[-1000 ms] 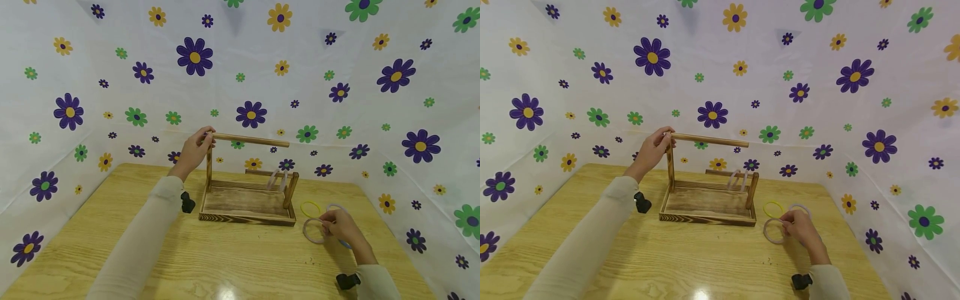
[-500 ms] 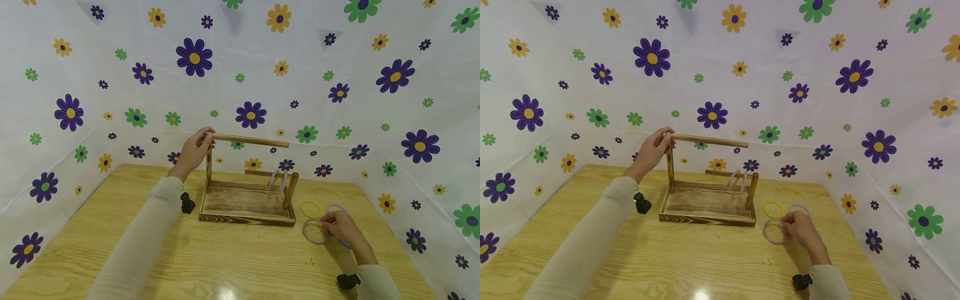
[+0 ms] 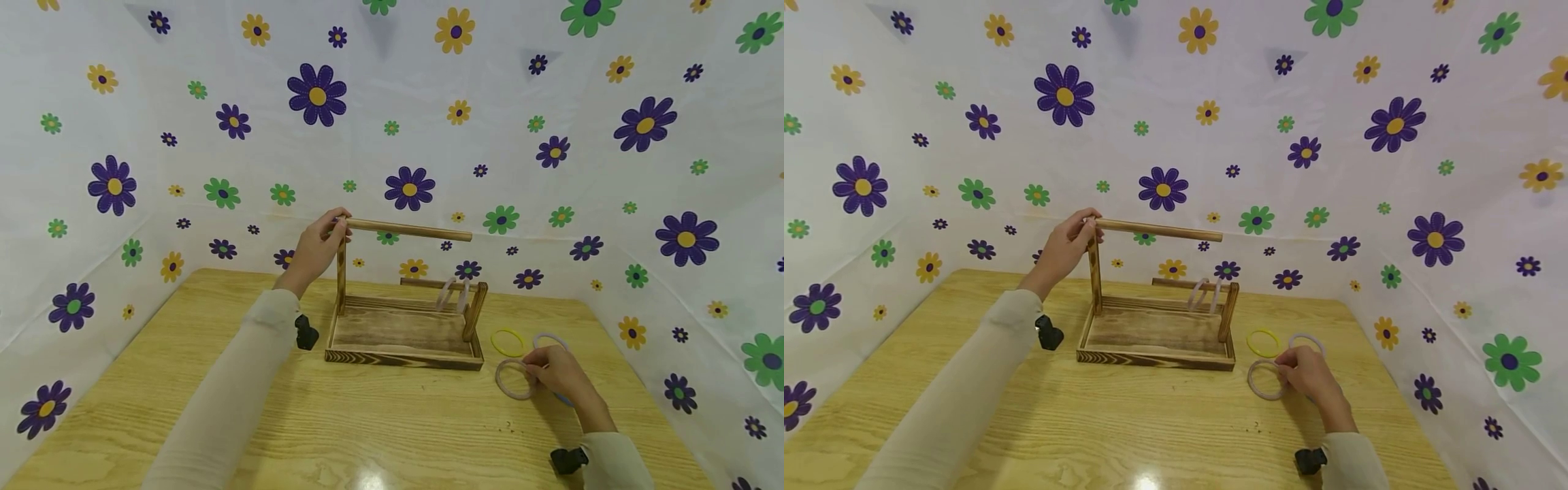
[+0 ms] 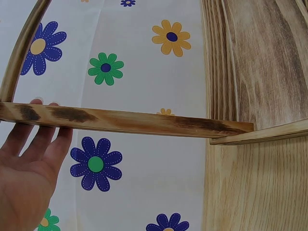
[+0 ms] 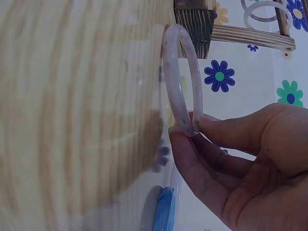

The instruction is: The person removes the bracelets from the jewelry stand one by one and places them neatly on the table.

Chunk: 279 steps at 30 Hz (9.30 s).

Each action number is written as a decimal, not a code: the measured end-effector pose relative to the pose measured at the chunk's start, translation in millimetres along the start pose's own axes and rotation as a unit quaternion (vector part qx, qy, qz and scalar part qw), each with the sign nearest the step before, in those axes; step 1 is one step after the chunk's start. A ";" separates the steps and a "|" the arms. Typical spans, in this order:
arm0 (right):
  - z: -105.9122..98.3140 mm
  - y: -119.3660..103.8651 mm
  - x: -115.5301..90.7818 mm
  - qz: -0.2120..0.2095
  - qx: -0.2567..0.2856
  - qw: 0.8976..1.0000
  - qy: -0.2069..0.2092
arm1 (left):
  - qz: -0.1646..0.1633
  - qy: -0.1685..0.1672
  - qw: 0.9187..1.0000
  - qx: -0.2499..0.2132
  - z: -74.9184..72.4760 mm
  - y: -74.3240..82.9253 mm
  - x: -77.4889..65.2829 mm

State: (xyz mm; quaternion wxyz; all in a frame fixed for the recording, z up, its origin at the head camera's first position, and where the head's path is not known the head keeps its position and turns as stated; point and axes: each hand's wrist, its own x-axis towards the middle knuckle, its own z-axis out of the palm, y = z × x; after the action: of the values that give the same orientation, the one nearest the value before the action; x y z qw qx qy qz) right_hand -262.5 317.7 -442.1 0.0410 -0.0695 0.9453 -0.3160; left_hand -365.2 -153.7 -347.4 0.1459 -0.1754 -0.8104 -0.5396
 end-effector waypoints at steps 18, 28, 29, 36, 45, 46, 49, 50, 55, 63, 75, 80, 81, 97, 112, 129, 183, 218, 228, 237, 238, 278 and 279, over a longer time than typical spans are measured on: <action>3.1 3.4 0.2 0.011 0.000 1.000 -0.002 | -0.003 0.001 1.000 -0.003 1.1 -1.8 -0.1; 3.1 3.1 -0.6 0.007 -0.004 1.000 -0.003 | -0.003 0.001 1.000 -0.002 0.8 -1.7 -0.3; 3.1 3.0 -0.7 0.007 -0.003 1.000 -0.003 | -0.003 0.000 1.000 -0.002 0.7 -1.6 -0.4; 3.9 4.2 -0.5 0.003 -0.013 1.000 0.001 | -0.003 0.001 1.000 -0.004 0.1 -2.5 -0.4; 4.1 4.3 0.8 0.001 -0.023 1.000 0.003 | 0.001 0.000 1.000 -0.008 0.0 -2.8 0.1; 4.1 4.2 0.9 0.004 -0.022 1.000 0.003 | 0.001 0.000 1.000 -0.008 -0.1 -3.0 0.2; 4.4 4.7 1.0 0.005 -0.019 1.000 0.001 | 0.002 -0.001 1.000 -0.009 -0.1 -3.4 0.5; 4.6 4.6 0.9 0.008 -0.016 1.000 0.002 | 0.002 -0.001 1.000 -0.009 -0.1 -3.6 0.6; 4.7 5.2 0.7 0.005 -0.015 1.000 0.002 | 0.003 0.001 1.000 -0.008 0.2 -3.8 0.6; 4.8 5.5 0.8 0.009 -0.016 1.000 0.005 | 0.000 -0.001 1.000 -0.009 0.2 -2.1 -0.5; 5.9 7.5 2.1 0.015 -0.012 1.000 0.011 | 0.001 -0.001 1.000 -0.010 0.5 -1.7 -0.2; 5.6 8.3 3.0 0.013 -0.018 1.000 0.016 | 0.002 0.002 1.000 -0.013 0.4 -1.3 -0.4; 5.6 8.6 3.1 0.013 -0.020 1.000 0.017 | 0.002 0.002 1.000 -0.013 0.5 -1.1 -0.6; -1.2 -2.5 -1.6 -0.016 -0.051 0.998 0.033 | -0.002 -0.001 1.000 -0.014 0.9 0.3 -2.6; -3.9 -30.3 -0.8 -0.033 -0.015 0.998 0.041 | 0.000 0.003 1.000 -0.012 1.7 -0.6 -1.4; -5.4 -50.9 4.3 -0.047 -0.002 0.998 0.041 | -0.009 0.001 1.000 -0.016 1.7 2.3 -1.3; 14.8 -113.2 30.8 -0.089 0.028 0.992 0.086 | -0.002 0.000 1.000 -0.027 0.3 0.2 -2.7; 42.1 -145.1 41.5 -0.089 0.078 0.987 0.107 | -0.006 -0.001 1.000 -0.013 0.7 0.7 -2.6; 50.6 -146.2 45.4 -0.083 0.113 0.985 0.098 | -0.004 0.002 1.000 -0.019 0.8 0.2 -2.7; 54.4 -147.9 50.9 -0.091 0.127 0.983 0.096 | -0.007 0.002 1.000 -0.018 0.3 1.1 -3.2; 54.6 -148.6 51.5 -0.090 0.130 0.983 0.096 | -0.006 0.002 1.000 -0.018 0.2 1.3 -3.1; 67.7 -154.5 62.3 -0.101 0.134 0.969 0.180 | -0.009 -0.003 1.000 -0.020 0.4 -0.3 -3.0; 68.1 -155.0 62.8 -0.100 0.133 0.969 0.181 | -0.009 -0.003 1.000 -0.019 0.4 -0.4 -3.0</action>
State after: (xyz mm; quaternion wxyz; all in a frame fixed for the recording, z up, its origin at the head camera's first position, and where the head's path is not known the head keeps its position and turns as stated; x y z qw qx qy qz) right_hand -299.8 145.0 -405.0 -0.1536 -0.0994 0.8749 -0.4484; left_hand -362.6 -153.9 -349.2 0.1353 -0.1729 -0.8018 -0.5558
